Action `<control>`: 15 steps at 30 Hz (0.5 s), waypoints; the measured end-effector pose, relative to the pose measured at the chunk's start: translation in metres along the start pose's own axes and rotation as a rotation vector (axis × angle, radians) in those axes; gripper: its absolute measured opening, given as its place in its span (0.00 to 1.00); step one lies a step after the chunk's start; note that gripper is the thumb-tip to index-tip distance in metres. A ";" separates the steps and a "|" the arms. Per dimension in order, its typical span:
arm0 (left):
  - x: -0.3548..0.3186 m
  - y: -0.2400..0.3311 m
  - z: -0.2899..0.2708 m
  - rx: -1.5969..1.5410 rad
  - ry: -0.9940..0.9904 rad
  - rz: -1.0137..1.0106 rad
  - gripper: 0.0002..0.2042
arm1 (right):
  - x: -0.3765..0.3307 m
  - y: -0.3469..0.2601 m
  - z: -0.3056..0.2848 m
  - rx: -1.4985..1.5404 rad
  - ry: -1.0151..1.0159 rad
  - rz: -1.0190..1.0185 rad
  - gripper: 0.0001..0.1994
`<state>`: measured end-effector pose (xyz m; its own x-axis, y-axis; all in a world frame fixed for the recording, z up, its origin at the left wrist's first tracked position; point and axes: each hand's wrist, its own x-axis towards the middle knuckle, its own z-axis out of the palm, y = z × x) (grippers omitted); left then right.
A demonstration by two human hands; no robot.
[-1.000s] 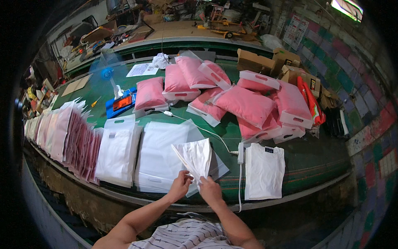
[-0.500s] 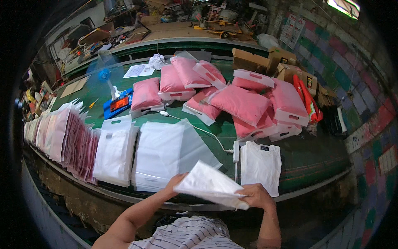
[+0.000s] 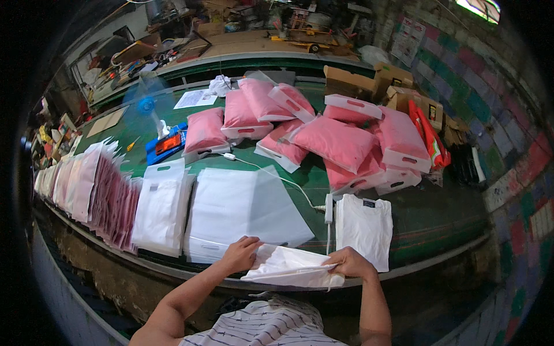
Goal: The person places folded white garments into clear plastic bags on a green workbench. They smooth each bag and set it aside, repeating the process with multiple items. Pink packaged items and other supplies are visible nearby.
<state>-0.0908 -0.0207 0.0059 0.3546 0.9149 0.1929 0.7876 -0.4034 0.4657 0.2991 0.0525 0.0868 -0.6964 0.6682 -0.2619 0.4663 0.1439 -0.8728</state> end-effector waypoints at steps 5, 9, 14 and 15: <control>-0.003 0.000 -0.017 -0.138 0.074 0.092 0.27 | 0.009 0.004 0.011 -0.140 0.317 -0.051 0.15; 0.014 0.023 -0.007 -0.079 0.251 -0.016 0.30 | 0.020 -0.020 0.049 -0.510 0.439 -0.233 0.10; 0.031 0.061 0.004 -0.086 0.356 0.055 0.33 | 0.051 -0.041 0.090 -0.633 0.537 -0.252 0.09; 0.031 0.066 0.004 -0.076 0.388 0.138 0.33 | 0.060 -0.040 0.097 -0.654 0.558 -0.245 0.09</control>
<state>-0.0252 -0.0190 0.0391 0.2265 0.7954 0.5621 0.7015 -0.5336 0.4724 0.1864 0.0161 0.0659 -0.5299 0.7973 0.2889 0.6760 0.6029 -0.4237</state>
